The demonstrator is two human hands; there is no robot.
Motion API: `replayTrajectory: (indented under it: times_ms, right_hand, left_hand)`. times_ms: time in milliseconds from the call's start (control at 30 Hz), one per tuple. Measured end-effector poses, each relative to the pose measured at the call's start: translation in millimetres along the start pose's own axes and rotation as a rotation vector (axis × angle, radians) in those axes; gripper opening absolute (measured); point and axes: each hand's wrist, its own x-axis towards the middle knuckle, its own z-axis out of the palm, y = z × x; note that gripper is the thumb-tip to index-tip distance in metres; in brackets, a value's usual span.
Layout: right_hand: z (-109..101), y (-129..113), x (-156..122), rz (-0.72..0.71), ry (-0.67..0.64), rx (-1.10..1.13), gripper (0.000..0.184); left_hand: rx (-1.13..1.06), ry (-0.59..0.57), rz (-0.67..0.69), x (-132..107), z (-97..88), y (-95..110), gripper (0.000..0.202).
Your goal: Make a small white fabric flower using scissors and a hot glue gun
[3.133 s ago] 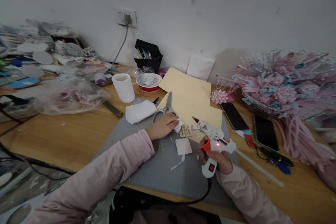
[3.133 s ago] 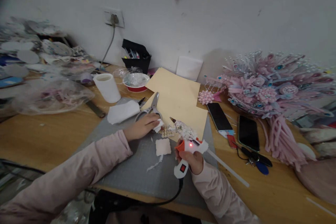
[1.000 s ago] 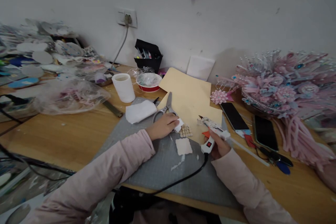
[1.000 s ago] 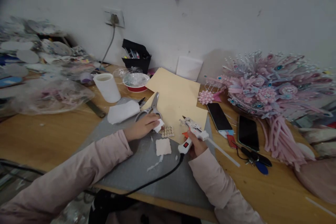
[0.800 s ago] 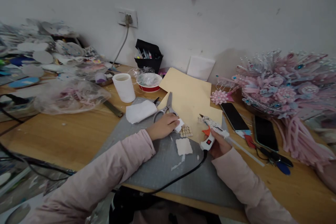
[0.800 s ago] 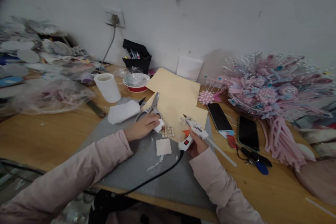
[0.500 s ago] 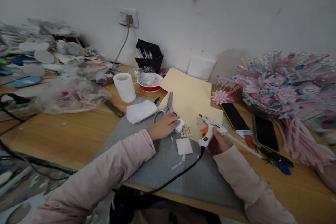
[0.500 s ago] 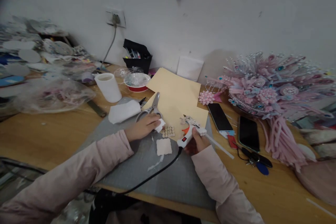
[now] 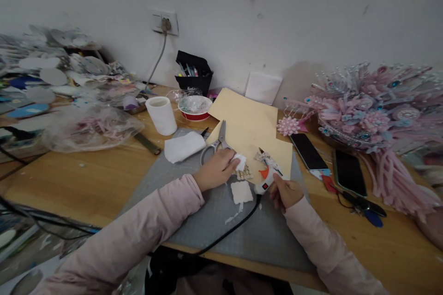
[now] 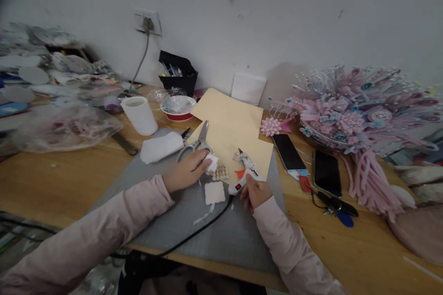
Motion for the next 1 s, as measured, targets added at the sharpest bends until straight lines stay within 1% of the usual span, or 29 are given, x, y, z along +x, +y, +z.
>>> replayTrajectory:
  times_ms: [67, 100, 167, 200, 300, 367, 433, 500, 600, 667, 700, 767, 867, 1000]
  right_hand:
    - [3.9, 1.5, -7.6, -0.214, 0.052, -0.026, 0.045]
    - [5.9, 2.2, -10.9, -0.321, 0.062, -0.018, 0.038]
    - [9.8, 3.8, -15.4, -0.482, 0.042, 0.028, 0.022]
    - [11.2, 4.6, -16.5, -0.531, 0.016, 0.056, 0.017]
    - [12.8, 7.0, -16.2, -0.604, -0.072, 0.071, 0.018]
    - [11.9, 7.8, -14.2, -0.663, -0.093, 0.016, 0.01]
    - [10.5, 8.5, -12.1, -0.726, -0.077, -0.048, 0.004]
    - [9.5, 9.7, -10.2, -0.758, -0.054, -0.091, 0.004]
    - [8.8, 12.3, -8.7, -0.736, -0.06, -0.101, 0.004]
    - [8.3, 13.0, -8.4, -0.732, -0.06, -0.091, 0.004]
    - [7.8, 12.7, -8.5, -0.752, -0.056, -0.099, 0.006]
    - [6.3, 10.7, -8.6, -0.839, -0.041, -0.144, 0.011]
    - [4.4, 7.1, -8.3, -0.975, -0.018, -0.205, 0.01]
    - [4.7, 6.4, -8.7, -1.028, 0.001, -0.19, 0.008]
  left_hand:
    - [0.011, -0.03, 0.035, -2.5, -0.3, 6.5, 0.024]
    - [0.016, -0.051, 0.055, -3.8, 0.1, 9.9, 0.023]
    - [0.015, -0.095, 0.094, -6.6, 2.1, 16.8, 0.023]
    - [0.009, -0.116, 0.108, -8.0, 3.6, 20.0, 0.022]
    - [-0.008, -0.176, 0.128, -11.7, 8.0, 28.1, 0.019]
    - [-0.02, -0.209, 0.131, -13.5, 9.4, 31.6, 0.016]
    - [-0.058, -0.235, 0.125, -14.4, 9.1, 33.3, 0.016]
    - [-0.145, -0.264, 0.098, -14.4, 7.9, 33.6, 0.02]
    - [-0.345, -0.314, 0.033, -13.5, 6.6, 33.2, 0.029]
    - [-0.468, -0.334, -0.022, -12.7, 7.0, 33.4, 0.029]
    - [-0.527, -0.342, -0.053, -12.3, 7.5, 33.7, 0.028]
    - [-0.646, -0.358, -0.111, -11.5, 8.8, 34.2, 0.026]
    - [-0.788, -0.372, -0.153, -9.9, 10.5, 33.8, 0.026]
    - [-0.811, -0.343, -0.142, -8.5, 12.1, 31.1, 0.031]
